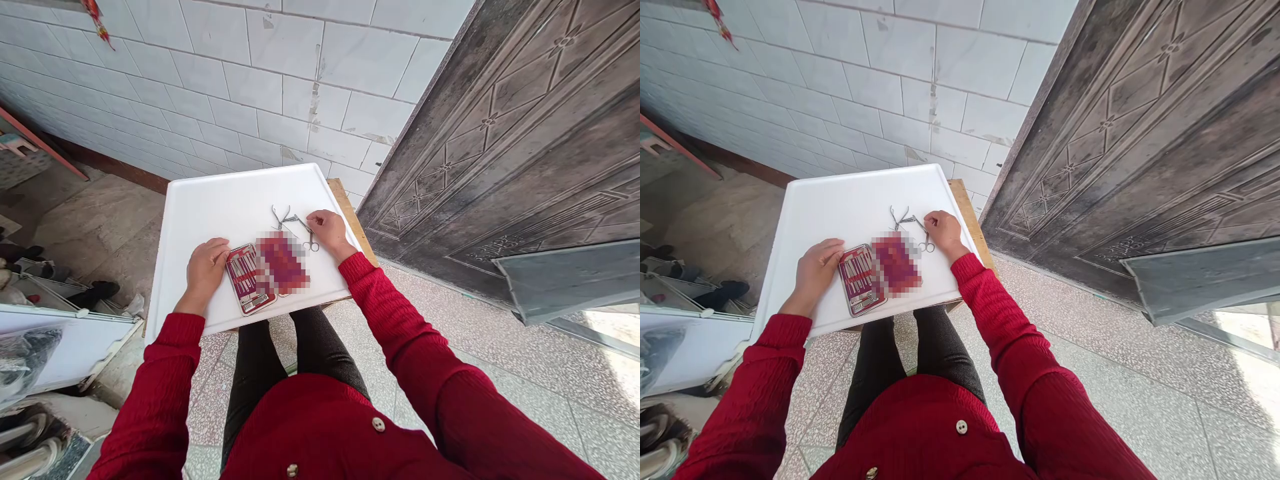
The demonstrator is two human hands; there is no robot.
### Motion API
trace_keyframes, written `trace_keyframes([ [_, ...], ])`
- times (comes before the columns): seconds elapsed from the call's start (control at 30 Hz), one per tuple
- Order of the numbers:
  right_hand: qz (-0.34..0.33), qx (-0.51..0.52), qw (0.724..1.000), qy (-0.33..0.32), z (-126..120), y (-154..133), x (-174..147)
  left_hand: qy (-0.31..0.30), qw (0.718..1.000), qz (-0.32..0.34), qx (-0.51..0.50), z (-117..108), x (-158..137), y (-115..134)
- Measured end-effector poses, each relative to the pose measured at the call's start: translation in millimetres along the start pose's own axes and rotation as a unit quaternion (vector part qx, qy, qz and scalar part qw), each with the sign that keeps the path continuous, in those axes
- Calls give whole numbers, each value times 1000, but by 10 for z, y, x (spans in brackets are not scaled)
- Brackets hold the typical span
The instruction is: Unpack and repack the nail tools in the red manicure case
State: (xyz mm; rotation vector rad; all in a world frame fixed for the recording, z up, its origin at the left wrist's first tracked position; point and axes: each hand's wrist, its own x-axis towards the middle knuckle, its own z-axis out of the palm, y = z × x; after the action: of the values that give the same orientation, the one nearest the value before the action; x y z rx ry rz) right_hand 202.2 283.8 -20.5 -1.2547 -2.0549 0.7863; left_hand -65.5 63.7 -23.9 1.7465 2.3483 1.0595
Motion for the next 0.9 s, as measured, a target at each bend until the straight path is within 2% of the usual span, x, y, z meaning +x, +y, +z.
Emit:
trace_keyframes([
  [0.67,-28,-29,999,-8,-1,0,-38,-4,1000,-29,-9,-24,-27,45],
  [0.9,-88,-140,986,-9,-31,-52,-61,-6,1000,-28,-4,-31,-33,48],
])
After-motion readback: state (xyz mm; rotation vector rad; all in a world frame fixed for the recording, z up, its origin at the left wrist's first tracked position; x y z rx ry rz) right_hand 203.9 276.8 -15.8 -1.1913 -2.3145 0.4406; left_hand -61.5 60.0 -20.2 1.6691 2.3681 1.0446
